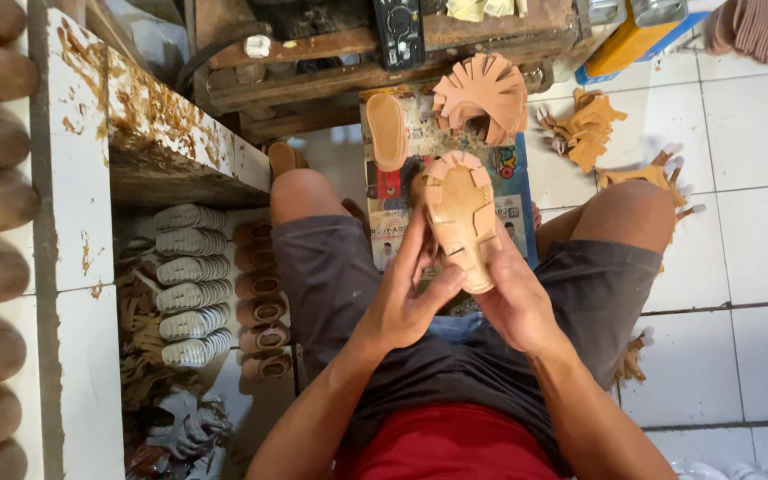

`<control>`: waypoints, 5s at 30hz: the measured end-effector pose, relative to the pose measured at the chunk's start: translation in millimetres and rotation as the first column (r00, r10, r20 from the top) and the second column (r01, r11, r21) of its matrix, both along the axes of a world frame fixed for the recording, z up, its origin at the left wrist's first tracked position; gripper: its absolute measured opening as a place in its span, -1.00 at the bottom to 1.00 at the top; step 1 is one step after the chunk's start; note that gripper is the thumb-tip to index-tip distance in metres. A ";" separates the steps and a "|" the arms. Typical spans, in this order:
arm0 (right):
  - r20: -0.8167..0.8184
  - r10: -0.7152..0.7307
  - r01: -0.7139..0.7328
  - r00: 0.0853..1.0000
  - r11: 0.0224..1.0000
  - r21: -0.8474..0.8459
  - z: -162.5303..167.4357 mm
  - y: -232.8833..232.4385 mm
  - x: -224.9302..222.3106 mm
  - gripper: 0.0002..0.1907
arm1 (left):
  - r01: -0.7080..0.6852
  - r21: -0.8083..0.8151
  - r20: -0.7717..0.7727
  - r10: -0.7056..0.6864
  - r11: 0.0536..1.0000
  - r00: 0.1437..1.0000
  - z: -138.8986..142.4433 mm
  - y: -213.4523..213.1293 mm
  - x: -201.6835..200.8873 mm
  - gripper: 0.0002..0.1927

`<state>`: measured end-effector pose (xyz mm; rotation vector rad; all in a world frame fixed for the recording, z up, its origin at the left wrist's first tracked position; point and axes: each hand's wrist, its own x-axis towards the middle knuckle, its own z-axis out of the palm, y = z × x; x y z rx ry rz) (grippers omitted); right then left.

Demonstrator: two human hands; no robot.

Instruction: The person sits on the floor and assembles a pair of sandals by hand. They place a star-shaped upper onto a wooden shoe last, fold the flaps over the sides, and press them into place. They repeat the process for the second sandal, handling the wooden lasts and leather-like upper pieces directly.

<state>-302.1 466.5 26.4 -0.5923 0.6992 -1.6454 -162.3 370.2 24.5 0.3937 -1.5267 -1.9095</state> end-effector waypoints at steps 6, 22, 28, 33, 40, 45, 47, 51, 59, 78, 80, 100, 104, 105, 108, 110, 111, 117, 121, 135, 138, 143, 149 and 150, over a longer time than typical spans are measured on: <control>-0.097 -0.194 0.201 0.976 0.978 0.062 -18.8 -1.2 12.4 -0.29 | -0.134 -0.201 0.062 0.149 0.970 0.987 -12.1 4.2 -1.7 -0.14; 0.045 0.162 -0.164 0.986 0.860 0.483 -50.7 34.4 44.8 -0.32 | 0.049 0.260 0.327 -0.136 0.964 0.935 -40.9 25.5 70.7 -0.48; -0.389 0.392 -0.180 0.833 0.859 0.479 -52.1 41.5 56.5 -0.41 | -0.046 0.120 0.500 -0.020 0.992 0.866 -41.5 55.6 97.6 -0.53; -0.679 0.374 -0.146 0.631 0.918 0.369 -48.2 39.2 58.0 -0.43 | -0.152 0.216 0.481 0.030 0.965 0.876 -45.5 48.5 96.9 -0.59; -0.690 0.290 -0.033 0.663 0.932 0.360 -47.5 40.9 40.2 -0.59 | -0.147 0.103 0.529 0.071 0.984 0.846 -43.1 53.0 91.2 -0.66; -0.610 0.307 -0.063 0.730 0.920 0.388 -59.4 34.4 38.2 -0.74 | -0.182 -0.078 0.556 0.195 0.980 0.808 -44.5 56.7 86.5 -0.69; -0.578 0.297 -0.070 0.760 0.922 0.382 -65.2 33.1 39.1 -0.80 | -0.191 -0.097 0.564 0.212 0.977 0.798 -46.9 57.7 86.2 -0.69; -0.550 0.260 -0.045 0.794 0.926 0.374 -74.3 34.4 46.3 -0.79 | -0.203 -0.058 0.613 0.196 0.977 0.765 -49.9 59.9 87.3 -0.69; -0.656 0.210 -0.098 0.725 0.974 0.204 -47.8 30.7 29.0 -0.65 | -0.003 0.015 0.342 -0.002 1.000 0.940 -48.6 29.4 101.7 -0.66; -0.716 0.312 0.106 0.624 0.875 0.473 -97.8 -0.9 17.5 -0.73 | -0.869 0.494 0.561 0.774 -0.029 0.293 -206.6 66.2 388.7 -0.22; -0.787 0.349 0.165 0.509 0.858 0.487 -109.8 7.7 -0.2 -0.72 | -0.921 0.355 0.675 0.725 -0.161 0.134 -230.8 65.2 404.7 -0.24; -0.862 0.504 0.288 0.054 0.819 0.497 -101.0 29.3 20.8 -0.74 | -0.994 -0.072 0.835 0.541 -0.077 -0.102 -278.3 29.3 384.7 -0.40; -0.894 0.446 0.173 0.037 0.879 0.445 -120.8 10.8 1.6 -0.73 | -0.949 -0.314 0.800 0.538 -0.002 -0.266 -268.8 50.7 380.1 -0.43; -0.897 0.440 0.158 0.043 0.884 0.441 -129.1 4.7 -7.7 -0.71 | -0.938 -0.344 0.785 0.557 0.030 -0.270 -266.1 57.0 375.5 -0.43; -0.903 0.409 0.140 0.133 0.894 0.425 -160.5 -13.5 -30.2 -0.72 | -0.927 -0.271 0.771 0.636 0.260 -0.046 -247.6 62.4 359.6 -0.45; -0.890 0.358 0.162 0.282 0.897 0.412 -178.9 -30.8 -34.8 -0.73 | -0.854 -0.167 0.764 0.612 0.493 0.203 -223.8 58.3 345.7 -0.47; -0.870 0.399 0.092 0.292 0.893 0.440 -181.5 -42.0 -37.7 -0.75 | -0.791 -0.125 0.755 0.575 0.599 0.315 -207.0 55.6 340.8 -0.47; -0.942 0.322 -0.101 -0.096 0.938 0.331 -164.1 -97.6 -10.3 -0.75 | -0.457 -0.276 0.649 0.514 0.846 0.560 -71.8 31.0 306.1 -0.49; -0.910 0.402 0.009 -0.106 0.915 0.403 -135.0 -124.5 8.4 -0.64 | -0.416 -0.405 0.560 0.580 0.814 0.592 -11.0 9.9 249.3 -0.59; -0.770 0.356 0.353 -0.530 0.918 0.182 -100.4 -132.5 -62.4 -0.29 | -0.432 -0.652 0.473 0.780 0.623 0.411 -56.9 -165.3 -148.2 -0.62; -0.752 0.432 0.389 -0.498 0.886 0.252 -99.9 -136.6 -73.6 -0.28 | -0.375 -0.723 0.590 0.801 0.581 0.102 -51.3 -192.4 -169.3 -0.45; -0.763 0.521 0.353 -0.382 0.845 0.401 -92.7 -153.1 -72.2 -0.17 | -0.229 -0.705 0.656 0.740 0.671 0.151 -48.3 -199.4 -170.0 -0.60; -0.770 0.531 0.363 -0.355 0.837 0.410 -97.1 -159.2 -52.3 -0.20 | -0.220 -0.758 0.577 0.788 0.614 0.213 -53.7 -209.7 -144.1 -0.65; -0.770 0.533 0.365 -0.352 0.835 0.411 -99.3 -157.9 -49.6 -0.23 | -0.216 -0.762 0.575 0.791 0.610 0.209 -55.5 -209.4 -139.4 -0.68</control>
